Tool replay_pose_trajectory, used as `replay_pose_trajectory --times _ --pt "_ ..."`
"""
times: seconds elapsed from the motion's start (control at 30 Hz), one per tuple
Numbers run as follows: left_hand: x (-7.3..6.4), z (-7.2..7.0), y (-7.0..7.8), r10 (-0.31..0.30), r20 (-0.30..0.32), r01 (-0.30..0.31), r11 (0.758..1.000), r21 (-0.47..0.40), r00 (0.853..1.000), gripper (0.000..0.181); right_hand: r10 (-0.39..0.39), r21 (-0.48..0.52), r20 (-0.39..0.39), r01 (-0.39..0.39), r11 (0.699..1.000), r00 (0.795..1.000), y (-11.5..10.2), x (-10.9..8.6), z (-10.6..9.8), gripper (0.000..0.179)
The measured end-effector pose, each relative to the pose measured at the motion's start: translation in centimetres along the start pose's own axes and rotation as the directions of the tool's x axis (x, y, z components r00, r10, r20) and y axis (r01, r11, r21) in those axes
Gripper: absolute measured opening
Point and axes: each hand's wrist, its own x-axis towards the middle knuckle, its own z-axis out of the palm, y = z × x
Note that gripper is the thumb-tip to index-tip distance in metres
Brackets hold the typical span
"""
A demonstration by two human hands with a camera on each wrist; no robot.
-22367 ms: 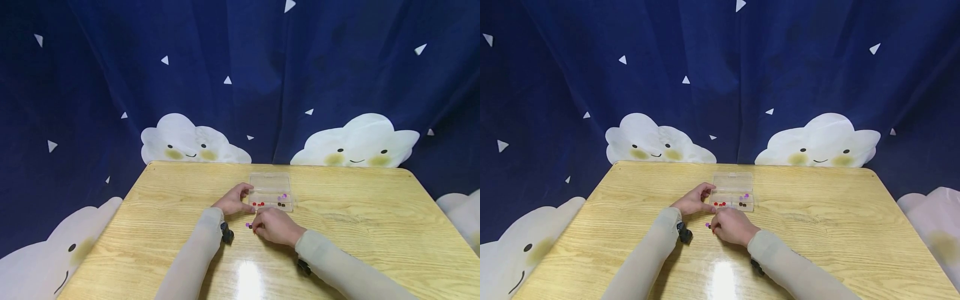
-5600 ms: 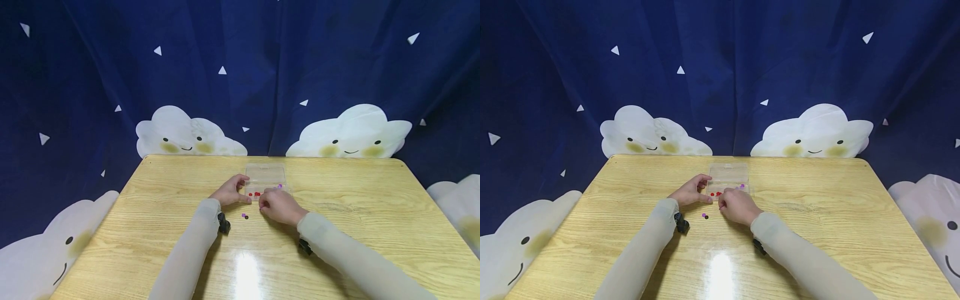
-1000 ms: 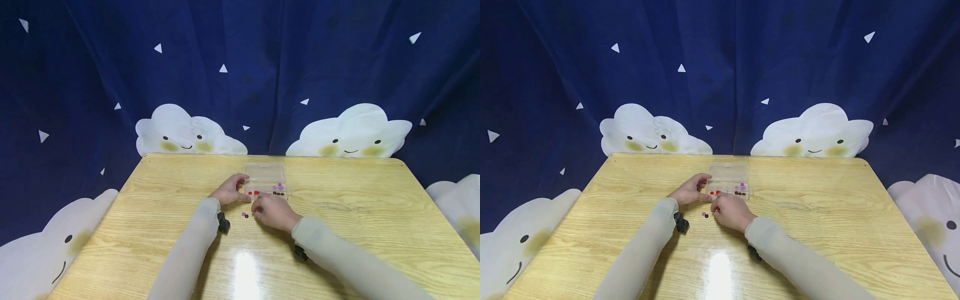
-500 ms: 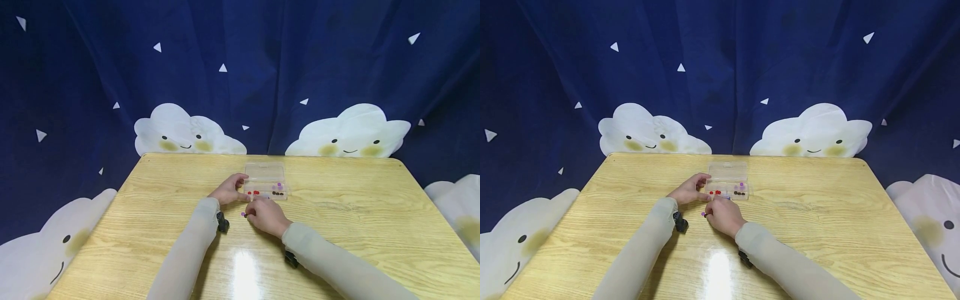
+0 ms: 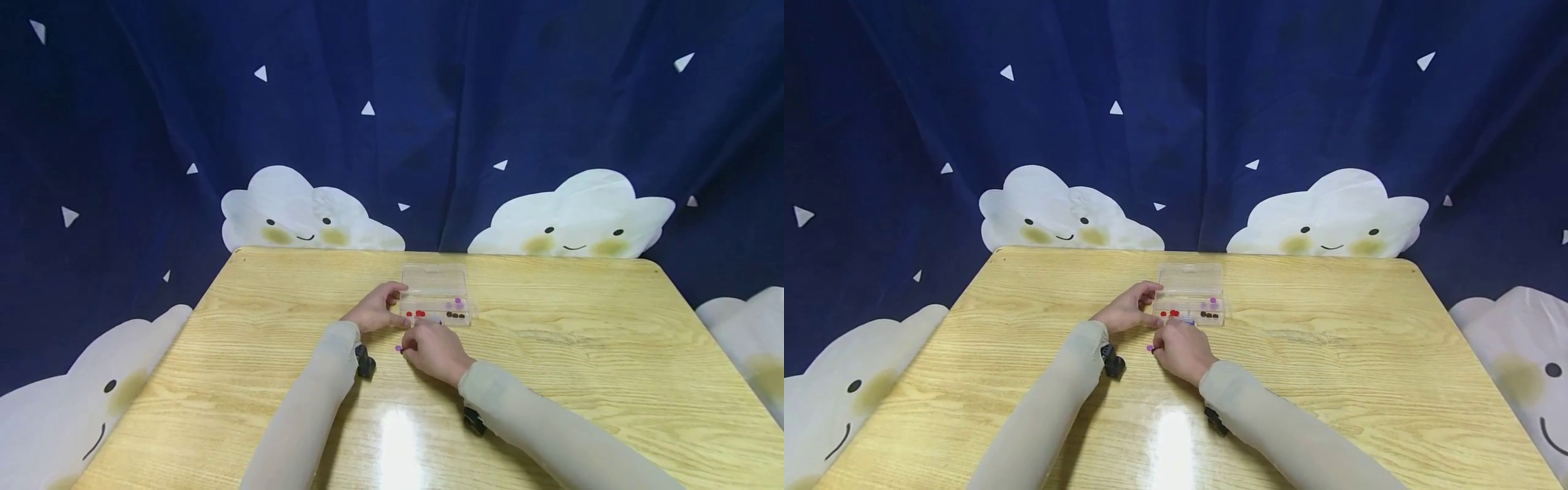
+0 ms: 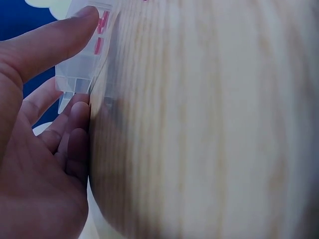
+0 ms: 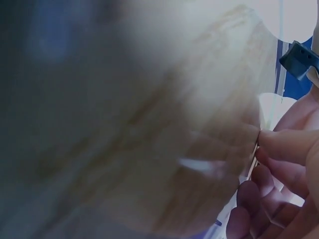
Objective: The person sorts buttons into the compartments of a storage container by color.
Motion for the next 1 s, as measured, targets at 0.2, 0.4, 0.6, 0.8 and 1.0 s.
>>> replay_pose_trajectory --times 0.2,0.4,0.6,0.8,1.0 --pt "0.06 0.03 0.12 -0.001 0.000 0.001 1.000 -0.006 1.000 0.074 0.006 -0.005 0.022 -0.006 1.000 1.000 -0.01 0.16 -0.01 0.006" --pt "0.19 0.08 0.17 -0.001 0.004 0.001 1.000 0.001 1.000 0.073 0.036 -0.010 0.044 -0.036 0.999 0.998 -0.19 0.30 -0.17 0.008" --pt "0.20 0.18 0.07 -0.003 0.000 0.003 1.000 0.014 1.000 0.073 0.054 0.005 0.058 -0.054 0.999 0.997 -0.43 0.36 -0.21 0.009" --pt "0.19 0.20 0.04 -0.004 -0.009 0.004 1.000 0.023 1.000 0.073 0.050 0.005 0.061 -0.050 0.999 0.997 -0.47 0.45 -0.09 0.007" --pt "0.22 0.19 -0.05 -0.007 -0.011 0.007 1.000 0.031 1.000 0.073 0.048 0.005 0.056 -0.049 0.999 0.997 -0.39 0.53 -0.02 0.009"
